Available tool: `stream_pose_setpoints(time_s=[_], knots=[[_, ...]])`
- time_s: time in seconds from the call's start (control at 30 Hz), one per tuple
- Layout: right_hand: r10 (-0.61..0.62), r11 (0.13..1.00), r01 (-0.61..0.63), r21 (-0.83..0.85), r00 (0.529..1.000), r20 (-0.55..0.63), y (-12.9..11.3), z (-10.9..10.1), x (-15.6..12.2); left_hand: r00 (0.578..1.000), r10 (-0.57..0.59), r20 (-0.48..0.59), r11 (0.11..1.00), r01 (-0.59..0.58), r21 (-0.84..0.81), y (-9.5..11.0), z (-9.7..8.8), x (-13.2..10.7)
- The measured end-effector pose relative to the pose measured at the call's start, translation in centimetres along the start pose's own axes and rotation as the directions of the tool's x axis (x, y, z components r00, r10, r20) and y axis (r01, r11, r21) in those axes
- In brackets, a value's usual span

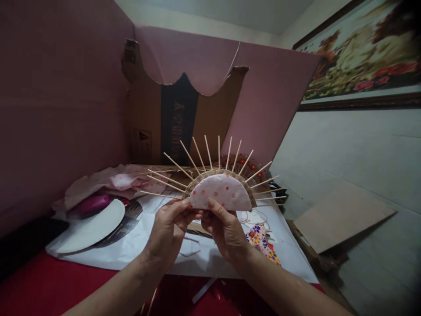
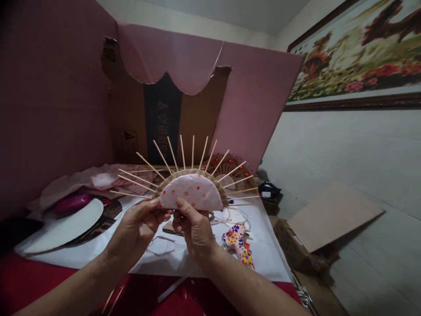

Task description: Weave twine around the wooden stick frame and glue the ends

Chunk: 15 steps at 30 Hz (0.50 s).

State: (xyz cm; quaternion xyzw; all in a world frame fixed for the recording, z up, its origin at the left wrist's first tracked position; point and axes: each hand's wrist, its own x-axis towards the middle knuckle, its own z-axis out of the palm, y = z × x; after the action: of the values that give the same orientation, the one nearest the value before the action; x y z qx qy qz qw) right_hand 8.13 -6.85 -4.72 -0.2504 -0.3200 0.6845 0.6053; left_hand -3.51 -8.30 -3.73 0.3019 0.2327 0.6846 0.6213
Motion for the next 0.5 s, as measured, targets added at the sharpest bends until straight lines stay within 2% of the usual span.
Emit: stream_pose_setpoints(time_s=[0.23,0.5], knots=[[0.026,1.000,-0.026,0.008,1.000,-0.011,-0.09,0.11,-0.08,1.000,-0.010,-0.013,0.999,0.010,-0.045,-0.05,0.08,-0.02],[0.031,0.999,-0.030,0.016,0.999,-0.020,-0.10,-0.02,-0.02,1.000,-0.022,0.021,0.999,0.023,-0.047,-0.27,-0.19,0.16]])
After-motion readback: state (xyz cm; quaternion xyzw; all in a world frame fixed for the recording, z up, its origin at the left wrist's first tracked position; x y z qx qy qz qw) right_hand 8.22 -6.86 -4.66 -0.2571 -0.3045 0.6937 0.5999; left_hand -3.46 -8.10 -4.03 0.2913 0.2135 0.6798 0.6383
